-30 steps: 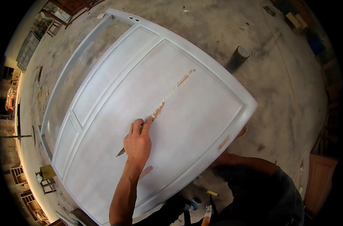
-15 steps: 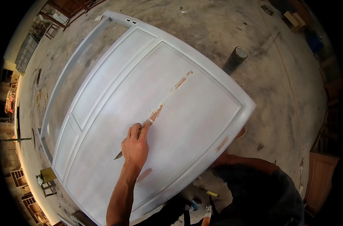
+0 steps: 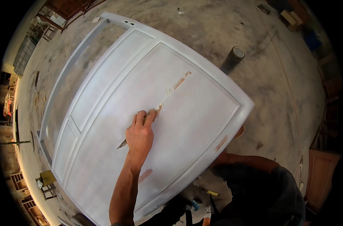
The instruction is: The person applies a white adhesive to a damaged area on a white door panel, then uses a utility knife to scrape and spread the material. They wipe the area with a cloth and repeat the application and scraping process on multiple spots.
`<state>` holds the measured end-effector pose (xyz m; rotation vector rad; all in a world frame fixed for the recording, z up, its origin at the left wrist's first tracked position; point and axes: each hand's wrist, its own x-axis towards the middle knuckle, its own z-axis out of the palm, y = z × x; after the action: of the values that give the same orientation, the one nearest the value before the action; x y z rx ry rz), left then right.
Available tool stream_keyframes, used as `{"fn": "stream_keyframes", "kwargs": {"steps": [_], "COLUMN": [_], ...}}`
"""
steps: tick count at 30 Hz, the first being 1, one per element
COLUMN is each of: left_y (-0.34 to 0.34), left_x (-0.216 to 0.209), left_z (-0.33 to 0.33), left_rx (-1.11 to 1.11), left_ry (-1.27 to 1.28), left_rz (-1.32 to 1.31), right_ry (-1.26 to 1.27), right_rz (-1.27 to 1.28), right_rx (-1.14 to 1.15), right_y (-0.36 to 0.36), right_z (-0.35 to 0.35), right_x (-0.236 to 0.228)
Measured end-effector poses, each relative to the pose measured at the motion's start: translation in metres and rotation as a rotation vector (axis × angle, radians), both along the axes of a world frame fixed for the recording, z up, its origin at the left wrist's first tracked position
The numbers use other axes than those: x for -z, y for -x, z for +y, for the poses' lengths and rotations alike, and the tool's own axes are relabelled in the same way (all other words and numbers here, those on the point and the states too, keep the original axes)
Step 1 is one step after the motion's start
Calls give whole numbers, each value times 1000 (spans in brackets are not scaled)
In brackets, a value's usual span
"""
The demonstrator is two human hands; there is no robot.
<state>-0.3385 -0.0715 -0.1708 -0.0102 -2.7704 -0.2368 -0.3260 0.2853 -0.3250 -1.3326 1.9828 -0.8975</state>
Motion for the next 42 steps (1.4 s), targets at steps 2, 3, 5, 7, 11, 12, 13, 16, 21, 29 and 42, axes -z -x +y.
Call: {"fn": "stream_keyframes", "kwargs": {"steps": [2, 3, 5, 7, 11, 12, 13, 16, 21, 29, 42], "left_y": [-16, -22, -10, -1, -7, -16, -20, 11, -9, 6, 15], "left_x": [4, 1, 3, -2, -3, -3, -2, -5, 4, 3, -1], "left_z": [-1, -1, 1, 1, 1, 1, 0, 7, 6, 12, 7], "left_rx": [-12, -19, -17, -10, -4, -17, -29, -11, 7, 27, 3], "left_ry": [7, 11, 1, -5, 12, 16, 21, 10, 7, -4, 25], "left_rz": [-17, -28, 2, 0, -47, -56, -64, -42, -51, -52, -23], "right_ry": [0, 0, -4, -32, -20, -16, -12, -11, -73, -206, 7], "right_rz": [-4, -1, -2, -21, -4, 6, 11, 29, 140, 427, 85], "right_rx": [14, 21, 26, 37, 35, 36, 37, 24, 64, 67, -7], "right_y": [2, 2, 5, 9, 1, -2, -3, -3, -14, -21, -3], "right_z": [2, 0, -4, -8, 0, -1, 0, 3, 25, 31, 0], "right_x": [-2, -6, -13, -25, -10, -6, -3, 11, 44, 43, 12]}}
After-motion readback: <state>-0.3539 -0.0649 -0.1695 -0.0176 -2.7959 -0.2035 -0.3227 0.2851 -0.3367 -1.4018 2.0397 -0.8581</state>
